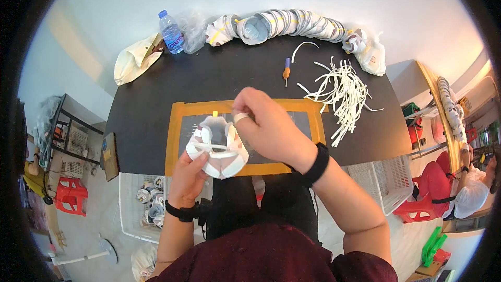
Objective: Stitching and assembling components of a shoe upper using a needle and thread.
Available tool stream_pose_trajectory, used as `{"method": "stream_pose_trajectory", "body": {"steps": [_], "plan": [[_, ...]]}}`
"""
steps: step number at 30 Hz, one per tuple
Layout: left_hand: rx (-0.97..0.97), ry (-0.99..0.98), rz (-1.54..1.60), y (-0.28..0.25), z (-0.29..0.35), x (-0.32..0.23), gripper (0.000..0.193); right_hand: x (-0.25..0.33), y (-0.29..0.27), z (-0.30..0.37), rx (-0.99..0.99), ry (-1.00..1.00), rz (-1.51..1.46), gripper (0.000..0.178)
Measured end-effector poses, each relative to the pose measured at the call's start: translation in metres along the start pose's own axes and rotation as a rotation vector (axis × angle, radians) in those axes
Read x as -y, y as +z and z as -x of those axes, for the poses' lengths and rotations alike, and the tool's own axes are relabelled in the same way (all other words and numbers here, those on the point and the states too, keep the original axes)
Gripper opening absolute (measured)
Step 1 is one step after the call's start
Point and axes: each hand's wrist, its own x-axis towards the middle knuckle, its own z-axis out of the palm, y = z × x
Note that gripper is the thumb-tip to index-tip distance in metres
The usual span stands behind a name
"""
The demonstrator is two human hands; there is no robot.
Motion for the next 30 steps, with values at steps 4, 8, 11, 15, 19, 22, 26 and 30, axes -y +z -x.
{"method": "stream_pose_trajectory", "body": {"steps": [4,8,11,15,19,22,26,30], "plan": [[0.025,-0.047,0.146,-0.005,0.012,0.012,0.045,-0.021,0.022,0.01,0.269,0.11,-0.096,0.008],[-0.031,-0.032,0.116,0.0,0.02,0.015,0.044,-0.018,0.028,0.028,0.024,-0.077,0.081,0.011],[-0.081,0.022,0.025,0.004,0.028,0.01,0.041,0.024,0.02,0.051,0.088,-0.195,0.193,0.016],[-0.087,-0.021,0.132,0.012,0.023,0.009,0.039,0.022,0.042,0.078,0.121,-0.161,0.184,0.023],[-0.039,-0.196,0.322,0.012,0.022,0.012,0.042,0.008,0.051,0.078,0.064,-0.068,0.328,0.023],[-0.041,-0.223,0.289,0.014,0.022,0.014,0.043,0.01,0.051,0.076,0.091,-0.054,0.4,0.022],[-0.027,-0.205,0.27,0.012,0.016,0.018,0.054,0.012,0.05,0.079,0.113,-0.02,0.411,0.022],[-0.028,-0.227,0.307,0.009,0.016,0.022,0.057,0.014,0.055,0.074,0.108,-0.06,0.456,0.017]]}}
